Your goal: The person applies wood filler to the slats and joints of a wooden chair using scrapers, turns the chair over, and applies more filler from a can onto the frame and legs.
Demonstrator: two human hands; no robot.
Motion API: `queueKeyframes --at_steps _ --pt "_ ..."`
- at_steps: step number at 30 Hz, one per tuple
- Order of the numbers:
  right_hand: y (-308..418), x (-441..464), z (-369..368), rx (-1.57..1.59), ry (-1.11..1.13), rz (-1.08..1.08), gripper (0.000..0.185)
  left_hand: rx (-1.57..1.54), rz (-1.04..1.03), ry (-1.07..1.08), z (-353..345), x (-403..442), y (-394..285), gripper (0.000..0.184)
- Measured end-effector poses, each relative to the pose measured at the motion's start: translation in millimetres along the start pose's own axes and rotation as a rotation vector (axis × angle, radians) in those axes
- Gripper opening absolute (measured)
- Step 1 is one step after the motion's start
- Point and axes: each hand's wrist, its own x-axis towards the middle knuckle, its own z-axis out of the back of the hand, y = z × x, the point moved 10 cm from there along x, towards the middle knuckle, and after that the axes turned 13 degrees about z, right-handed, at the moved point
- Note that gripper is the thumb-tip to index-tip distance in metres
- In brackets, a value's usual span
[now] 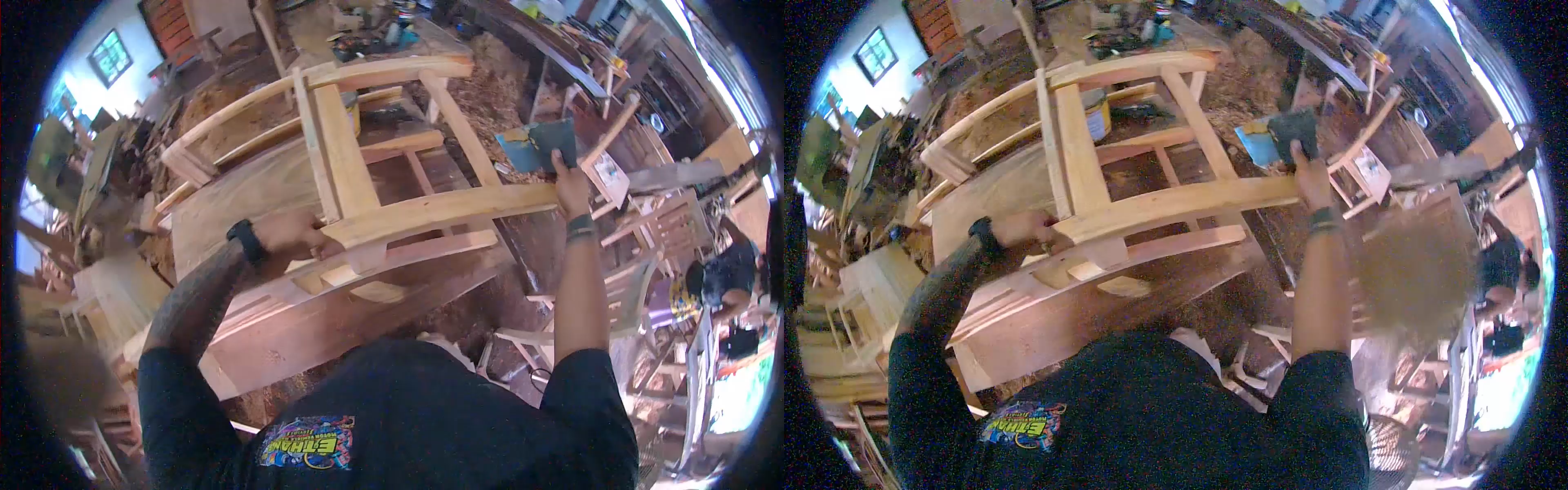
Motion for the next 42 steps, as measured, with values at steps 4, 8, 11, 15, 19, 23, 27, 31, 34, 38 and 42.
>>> queueKeyframes --at_steps 4,8,11,15,19,23,27,31,34,38,42 --pt "-33.2 10.0 10.1 0.06 0.018 -0.069 0.062 0.141 -0.094 -0.076 -1.1 -22.4 -13.0 0.041" --pt "-95.0 42.4 19.5 0.109 0.087 0.133 0.048 0.626 -0.061 -0.525 12.6 -82.7 -61.3 0.035" --pt "-116.7 55.0 14.1 0.496 0.087 -0.038 0.043 0.369 -0.39 -0.772 9.2 -119.0 -86.3 0.039" --pt "-173.2 70.5 0.4 0.859 0.057 -0.242 0.042 -0.541 -0.633 -0.816 -21.9 -150.4 -108.7 0.021" --pt "-242.8 73.2 1.4 0.597 0.146 -0.441 0.046 -0.144 -0.426 -1.185 -55.4 -92.2 -177.0 0.02" --pt "-262.8 91.2 -33.8 0.862 0.192 -0.458 0.043 0.326 -0.492 -1.152 -100.6 -12.1 -258.1 0.032" --pt "-247.4 104.7 -27.2 0.698 0.278 -0.375 0.04 0.52 -0.207 -1.169 -118.4 38.1 -268.9 0.049" --pt "-274.7 126.1 -12.4 0.326 0.419 -0.052 0.044 0.47 -0.351 -1.275 -120.7 29.0 -265.6 0.069" --pt "-220.0 105.5 -31.9 0.817 0.373 -0.508 0.047 0.487 -0.343 -1.341 -127.3 27.3 -257.8 0.067" --pt "-243.4 133.5 -44.2 0.981 0.495 -0.593 0.046 0.661 -0.442 -1.275 -154.0 9.2 -223.3 0.066" --pt "-303.1 202.0 -75.0 0.406 0.733 0.031 0.042 0.388 0.035 -1.561 -109.8 -73.8 -60.4 0.06"
